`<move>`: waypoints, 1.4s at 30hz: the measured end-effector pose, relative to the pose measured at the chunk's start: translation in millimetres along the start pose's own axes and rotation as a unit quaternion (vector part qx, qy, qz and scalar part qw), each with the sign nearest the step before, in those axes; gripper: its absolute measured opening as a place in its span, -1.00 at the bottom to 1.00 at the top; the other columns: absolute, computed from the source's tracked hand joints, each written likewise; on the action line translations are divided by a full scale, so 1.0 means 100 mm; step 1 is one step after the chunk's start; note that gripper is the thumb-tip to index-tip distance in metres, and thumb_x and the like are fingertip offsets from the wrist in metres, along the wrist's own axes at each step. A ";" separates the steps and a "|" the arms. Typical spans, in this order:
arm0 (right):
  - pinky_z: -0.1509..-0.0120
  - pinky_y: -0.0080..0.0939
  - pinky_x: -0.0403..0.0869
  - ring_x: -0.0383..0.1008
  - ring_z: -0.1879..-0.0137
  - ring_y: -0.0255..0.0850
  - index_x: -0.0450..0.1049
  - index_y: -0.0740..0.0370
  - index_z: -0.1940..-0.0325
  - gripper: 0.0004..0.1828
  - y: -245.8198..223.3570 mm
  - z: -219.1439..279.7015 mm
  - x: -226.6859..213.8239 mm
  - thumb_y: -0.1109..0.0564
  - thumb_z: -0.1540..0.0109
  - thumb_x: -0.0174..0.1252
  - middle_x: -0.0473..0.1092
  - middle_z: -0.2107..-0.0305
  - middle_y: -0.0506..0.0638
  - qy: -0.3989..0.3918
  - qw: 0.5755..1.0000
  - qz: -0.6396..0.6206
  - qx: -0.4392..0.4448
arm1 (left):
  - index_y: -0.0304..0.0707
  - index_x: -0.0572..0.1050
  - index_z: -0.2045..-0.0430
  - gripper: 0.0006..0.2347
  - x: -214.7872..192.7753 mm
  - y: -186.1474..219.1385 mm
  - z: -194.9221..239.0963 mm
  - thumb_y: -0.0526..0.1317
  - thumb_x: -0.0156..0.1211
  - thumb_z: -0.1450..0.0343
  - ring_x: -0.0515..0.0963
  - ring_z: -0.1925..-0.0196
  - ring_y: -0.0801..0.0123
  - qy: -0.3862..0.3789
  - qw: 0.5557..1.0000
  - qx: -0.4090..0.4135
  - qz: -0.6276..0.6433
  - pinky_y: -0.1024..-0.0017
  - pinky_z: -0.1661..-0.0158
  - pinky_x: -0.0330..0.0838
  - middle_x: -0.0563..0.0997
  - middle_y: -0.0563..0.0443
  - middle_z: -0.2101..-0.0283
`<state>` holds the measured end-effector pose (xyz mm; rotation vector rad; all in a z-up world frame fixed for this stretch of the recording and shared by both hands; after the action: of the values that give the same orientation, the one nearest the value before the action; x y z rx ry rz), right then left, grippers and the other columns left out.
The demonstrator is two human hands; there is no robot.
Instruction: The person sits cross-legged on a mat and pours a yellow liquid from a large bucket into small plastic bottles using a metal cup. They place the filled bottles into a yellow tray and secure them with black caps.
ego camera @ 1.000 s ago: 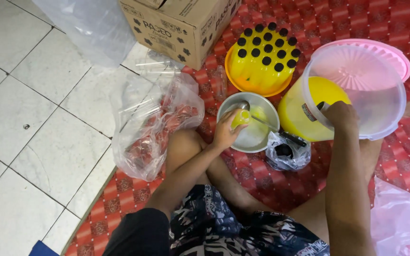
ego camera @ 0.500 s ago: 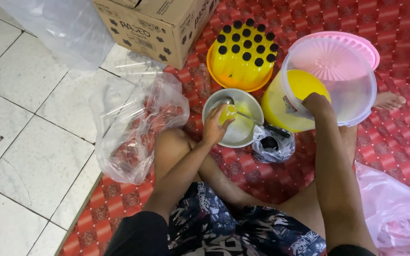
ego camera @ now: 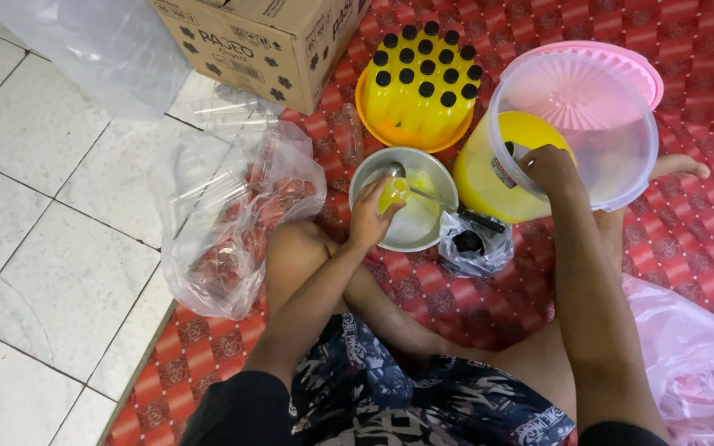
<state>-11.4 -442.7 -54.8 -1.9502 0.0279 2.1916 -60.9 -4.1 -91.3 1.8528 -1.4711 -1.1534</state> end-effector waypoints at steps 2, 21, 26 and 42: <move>-0.19 0.17 0.65 0.71 0.01 0.23 0.77 0.05 -0.06 -0.68 -0.06 0.06 -0.03 0.05 -0.32 0.19 0.70 0.10 0.10 -0.021 0.999 0.032 -0.002 | -0.34 0.56 -0.19 -0.46 -0.01 0.00 0.01 -0.14 0.60 -0.33 0.65 -0.21 -0.20 -0.009 1.000 -0.008 -0.004 0.07 -0.28 0.49 0.66 -0.31 -0.13; -0.33 0.35 0.52 0.59 -0.16 0.48 0.74 0.07 -0.15 -0.61 -0.42 0.24 -0.37 0.10 -0.31 0.13 0.66 0.00 0.18 -0.116 0.989 -0.088 0.034 | -0.36 0.56 -0.21 -0.45 -0.05 0.08 0.00 -0.15 0.60 -0.33 0.64 -0.20 -0.23 -0.004 1.000 -0.012 -0.002 0.06 -0.29 0.48 0.65 -0.34 -0.12; -0.33 0.36 0.52 0.60 -0.15 0.48 0.75 0.04 -0.16 -0.62 -0.28 0.14 -0.21 0.03 -0.31 0.19 0.64 -0.07 0.21 -0.112 0.991 -0.061 0.030 | -0.33 0.58 -0.19 -0.46 -0.05 0.07 0.00 -0.14 0.61 -0.32 0.66 -0.19 -0.20 0.007 1.000 -0.006 0.003 0.07 -0.27 0.50 0.67 -0.31 -0.10; -0.32 0.42 0.46 0.53 -0.14 0.48 0.66 0.13 -0.14 -0.54 -0.53 0.37 -0.67 -0.20 -0.36 0.16 0.60 0.04 0.23 0.010 0.990 -0.139 0.039 | -0.35 0.58 -0.17 -0.47 -0.08 0.05 0.02 -0.14 0.62 -0.33 0.67 -0.17 -0.23 0.016 1.000 -0.013 0.023 0.05 -0.24 0.51 0.67 -0.31 -0.09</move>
<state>-31.9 -395.0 22.6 -1.8122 -0.1434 1.9622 -66.0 2.2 -85.6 1.8015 -1.4673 -1.1113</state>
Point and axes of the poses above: each hand's wrist, its own z-axis away from the middle knuckle, its own x-axis out of the palm, y = z × x, the point moved 3 cm from there along -z, towards the middle knuckle
